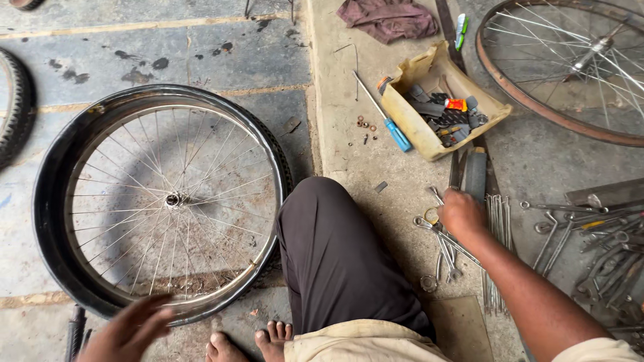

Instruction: The person removes a bicycle tire from a rim, wipes the inner rim surface with a cloth, and then uses a screwdriver to pry and reseat the tire onto the wheel.

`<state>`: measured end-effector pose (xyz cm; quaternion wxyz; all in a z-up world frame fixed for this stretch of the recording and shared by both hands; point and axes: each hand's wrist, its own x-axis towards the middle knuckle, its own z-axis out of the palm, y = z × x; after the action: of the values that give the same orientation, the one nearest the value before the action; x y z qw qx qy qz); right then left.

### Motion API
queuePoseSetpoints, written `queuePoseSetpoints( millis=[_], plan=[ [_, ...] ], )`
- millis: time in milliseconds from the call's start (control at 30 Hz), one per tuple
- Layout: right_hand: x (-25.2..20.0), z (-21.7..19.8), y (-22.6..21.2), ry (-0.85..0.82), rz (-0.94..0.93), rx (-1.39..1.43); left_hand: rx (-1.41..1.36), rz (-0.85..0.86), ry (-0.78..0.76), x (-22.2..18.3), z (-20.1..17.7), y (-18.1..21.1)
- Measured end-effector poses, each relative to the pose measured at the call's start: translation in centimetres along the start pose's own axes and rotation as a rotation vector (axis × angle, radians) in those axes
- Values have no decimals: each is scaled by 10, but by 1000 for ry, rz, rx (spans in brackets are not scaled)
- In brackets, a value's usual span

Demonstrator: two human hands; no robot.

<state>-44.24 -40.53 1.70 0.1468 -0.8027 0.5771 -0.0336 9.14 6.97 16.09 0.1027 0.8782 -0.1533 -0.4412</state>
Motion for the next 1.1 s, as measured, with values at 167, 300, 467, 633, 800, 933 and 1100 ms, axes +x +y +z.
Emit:
queuePoseSetpoints(
  millis=[167,300,467,633,800,933,1100],
  plan=[
    [-5,-32,-45,-70,-54,-188,-1913,-83,411,76,358,-13],
    [18,-32,-90,113,-463,-221,-1592,-170,447,90,294,-71],
    [55,-3,-132,66,-710,-304,-59,-188,222,54,-111,-163],
    [110,-14,-98,143,-419,-386,-197,-246,-76,72,-92,-174],
    [173,-99,-69,395,-391,-307,46,-193,41,16,-76,-140],
    [152,-149,-98,491,-360,-97,267,-84,39,-49,-90,-75],
    [104,-153,-164,492,-594,-87,314,298,274,-130,-81,-12]
  ],
)
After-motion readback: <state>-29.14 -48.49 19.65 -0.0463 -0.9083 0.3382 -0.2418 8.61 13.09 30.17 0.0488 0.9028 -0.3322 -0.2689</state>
